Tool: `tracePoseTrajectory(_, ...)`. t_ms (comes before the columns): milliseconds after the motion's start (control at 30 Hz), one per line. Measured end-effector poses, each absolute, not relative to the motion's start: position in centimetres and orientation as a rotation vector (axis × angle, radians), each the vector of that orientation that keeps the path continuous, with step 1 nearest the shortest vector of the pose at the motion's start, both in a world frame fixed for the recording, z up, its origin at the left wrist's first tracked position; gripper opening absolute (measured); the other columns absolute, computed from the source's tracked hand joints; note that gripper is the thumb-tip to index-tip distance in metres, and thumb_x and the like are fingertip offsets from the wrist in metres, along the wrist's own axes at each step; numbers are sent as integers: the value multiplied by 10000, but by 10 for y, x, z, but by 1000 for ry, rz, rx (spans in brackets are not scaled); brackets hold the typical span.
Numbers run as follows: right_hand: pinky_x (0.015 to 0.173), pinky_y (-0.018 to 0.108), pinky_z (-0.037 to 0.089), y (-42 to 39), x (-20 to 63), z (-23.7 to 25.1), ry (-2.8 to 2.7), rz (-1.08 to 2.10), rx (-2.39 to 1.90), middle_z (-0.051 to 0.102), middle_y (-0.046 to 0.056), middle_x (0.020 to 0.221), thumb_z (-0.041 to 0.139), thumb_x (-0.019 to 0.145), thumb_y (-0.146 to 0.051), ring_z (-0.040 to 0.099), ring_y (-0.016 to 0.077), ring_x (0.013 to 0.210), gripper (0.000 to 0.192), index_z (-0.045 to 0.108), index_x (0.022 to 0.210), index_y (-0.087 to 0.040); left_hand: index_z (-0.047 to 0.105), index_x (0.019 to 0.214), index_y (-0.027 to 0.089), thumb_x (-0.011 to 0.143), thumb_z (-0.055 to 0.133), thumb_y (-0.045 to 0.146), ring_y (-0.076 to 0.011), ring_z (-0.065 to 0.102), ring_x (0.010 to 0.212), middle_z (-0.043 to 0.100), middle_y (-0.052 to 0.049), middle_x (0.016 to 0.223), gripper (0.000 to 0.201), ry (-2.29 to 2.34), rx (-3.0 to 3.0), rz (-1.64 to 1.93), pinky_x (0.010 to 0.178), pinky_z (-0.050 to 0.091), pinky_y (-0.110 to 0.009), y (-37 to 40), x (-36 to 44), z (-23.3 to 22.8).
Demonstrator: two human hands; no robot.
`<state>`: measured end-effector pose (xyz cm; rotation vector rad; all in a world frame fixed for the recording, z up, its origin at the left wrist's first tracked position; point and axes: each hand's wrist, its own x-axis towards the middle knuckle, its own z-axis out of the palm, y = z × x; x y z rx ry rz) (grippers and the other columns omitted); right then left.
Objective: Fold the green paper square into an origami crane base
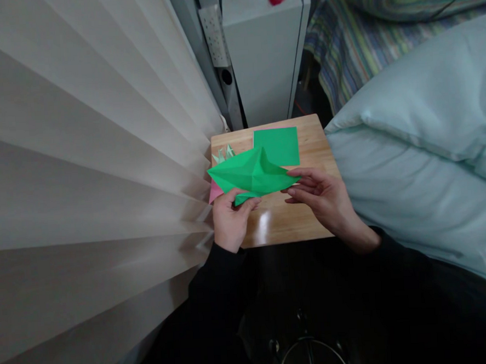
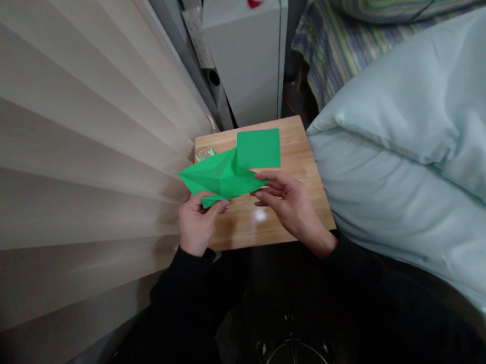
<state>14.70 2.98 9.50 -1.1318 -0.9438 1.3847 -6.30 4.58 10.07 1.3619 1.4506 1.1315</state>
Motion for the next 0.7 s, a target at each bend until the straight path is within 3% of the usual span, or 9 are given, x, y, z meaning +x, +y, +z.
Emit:
tracePoseTrajectory(200, 739, 397, 703, 29, 141, 90, -860, 1424, -1134, 801, 10, 836, 954, 664, -370, 775, 201, 778, 427, 774, 1026, -234, 749, 684, 180, 731, 849, 349, -155, 695, 551, 748, -15, 667, 202, 1359, 1309, 994, 545, 587, -259, 45, -62, 103)
tracePoseTrajectory(367, 765, 394, 698, 29, 139, 97, -754, 1419, -1213, 809, 15, 765, 991, 577, -394, 783, 200, 725, 435, 786, 916, -213, 748, 720, 193, 735, 849, 350, -168, 723, 611, 772, -8, 736, 187, 1352, 1314, 1100, 602, 621, -283, 45, -62, 99)
tracePoseTrajectory(700, 691, 318, 692, 27, 137, 105, -623, 1479, -1182, 748, -34, 631, 1009, 539, -347, 737, 141, 593, 431, 771, 871, -211, 691, 586, 213, 779, 824, 353, -145, 637, 548, 713, 18, 582, 273, 1555, 1612, 1055, 524, 490, -250, 37, -58, 108)
